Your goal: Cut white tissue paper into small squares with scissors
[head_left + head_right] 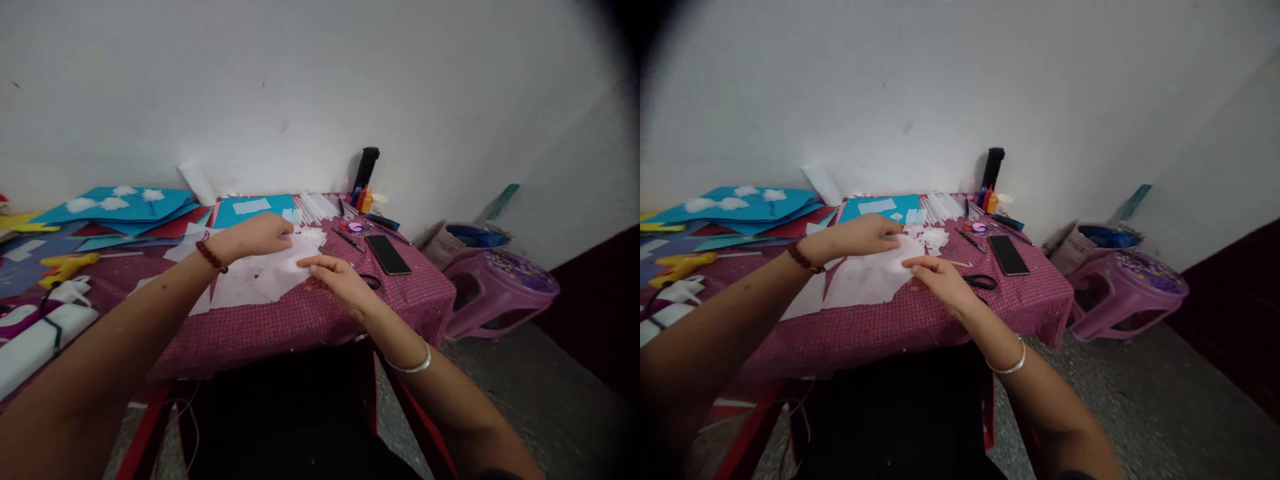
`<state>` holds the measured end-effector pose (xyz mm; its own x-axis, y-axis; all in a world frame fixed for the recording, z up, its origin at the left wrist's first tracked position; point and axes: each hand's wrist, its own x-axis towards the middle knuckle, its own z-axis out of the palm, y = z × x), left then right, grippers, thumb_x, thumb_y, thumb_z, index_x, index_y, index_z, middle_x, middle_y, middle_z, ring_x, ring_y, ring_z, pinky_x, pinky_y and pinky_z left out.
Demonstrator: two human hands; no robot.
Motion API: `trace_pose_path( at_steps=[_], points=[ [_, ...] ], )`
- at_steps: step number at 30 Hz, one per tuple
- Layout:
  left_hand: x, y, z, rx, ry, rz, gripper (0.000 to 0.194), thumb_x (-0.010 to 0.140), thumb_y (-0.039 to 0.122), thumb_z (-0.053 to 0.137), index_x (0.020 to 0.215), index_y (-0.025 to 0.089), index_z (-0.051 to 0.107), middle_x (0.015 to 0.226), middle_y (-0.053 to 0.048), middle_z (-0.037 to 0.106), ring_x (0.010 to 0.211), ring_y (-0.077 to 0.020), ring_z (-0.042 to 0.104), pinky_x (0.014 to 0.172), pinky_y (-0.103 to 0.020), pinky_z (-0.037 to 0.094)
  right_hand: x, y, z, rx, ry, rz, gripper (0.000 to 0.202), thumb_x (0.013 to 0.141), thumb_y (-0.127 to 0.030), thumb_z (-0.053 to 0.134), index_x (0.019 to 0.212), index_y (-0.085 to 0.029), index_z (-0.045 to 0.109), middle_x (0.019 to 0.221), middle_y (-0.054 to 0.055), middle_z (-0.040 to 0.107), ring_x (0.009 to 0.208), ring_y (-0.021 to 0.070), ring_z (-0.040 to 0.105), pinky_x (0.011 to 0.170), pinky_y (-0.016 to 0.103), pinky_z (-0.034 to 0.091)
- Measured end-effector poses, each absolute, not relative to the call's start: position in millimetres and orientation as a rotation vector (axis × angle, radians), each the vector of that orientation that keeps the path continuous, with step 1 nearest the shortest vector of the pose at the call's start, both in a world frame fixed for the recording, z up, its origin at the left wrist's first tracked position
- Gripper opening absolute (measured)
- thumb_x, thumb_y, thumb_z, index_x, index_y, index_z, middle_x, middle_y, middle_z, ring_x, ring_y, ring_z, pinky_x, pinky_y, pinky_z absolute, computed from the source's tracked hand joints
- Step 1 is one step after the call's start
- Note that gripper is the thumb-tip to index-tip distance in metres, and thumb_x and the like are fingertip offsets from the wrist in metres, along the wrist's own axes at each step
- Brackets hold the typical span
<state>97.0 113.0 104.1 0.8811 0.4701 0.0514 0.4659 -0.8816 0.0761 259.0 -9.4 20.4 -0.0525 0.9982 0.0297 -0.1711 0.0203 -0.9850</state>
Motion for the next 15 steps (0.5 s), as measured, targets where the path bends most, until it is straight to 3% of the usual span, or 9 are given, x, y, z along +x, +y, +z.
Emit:
trace_pose_path(
  at_steps=[6,11,15],
  points=[
    [104.8,78.8,93.1,2.993,0.725,0.130,0.018,0.080,0.023,0.049,0.066,0.015,0.056,0.062,-0.002,0.056,0.055,-0.0123,0.044,0.054,-0.026,0.027,259.5,-51.1,-5.4,-1.079,-0.976,1.399,0.021,0.073,-0.026,0.068,0.092,-0.018,0.070,0.075,0.000,0.069,0.069,0.0116,0.064,0.072,0.028,0.052],
    [113.6,66.5,49.8,2.756,0.766,0.086,0.023,0.081,0.029,0.049,0.064,0.016,0.055,0.058,0.001,0.054,0.053,-0.0114,0.044,0.050,-0.024,0.027,268.5,-86.1,-37.6,-1.075,-0.831,1.537,0.025,0.071,-0.028,0.072,0.094,-0.019,0.070,0.091,0.002,0.069,0.084,0.0145,0.066,0.081,0.031,0.051],
    [124.2,70.6,46.5,2.638,0.694,0.130,0.024,0.080,0.033,0.049,0.063,0.016,0.052,0.055,0.003,0.049,0.053,-0.0108,0.043,0.050,-0.023,0.029,274.4,-90.0,-40.4,-1.042,-0.829,1.581,0.018,0.071,-0.022,0.071,0.089,-0.019,0.071,0.093,0.002,0.069,0.087,0.0143,0.066,0.081,0.029,0.052]
  ],
)
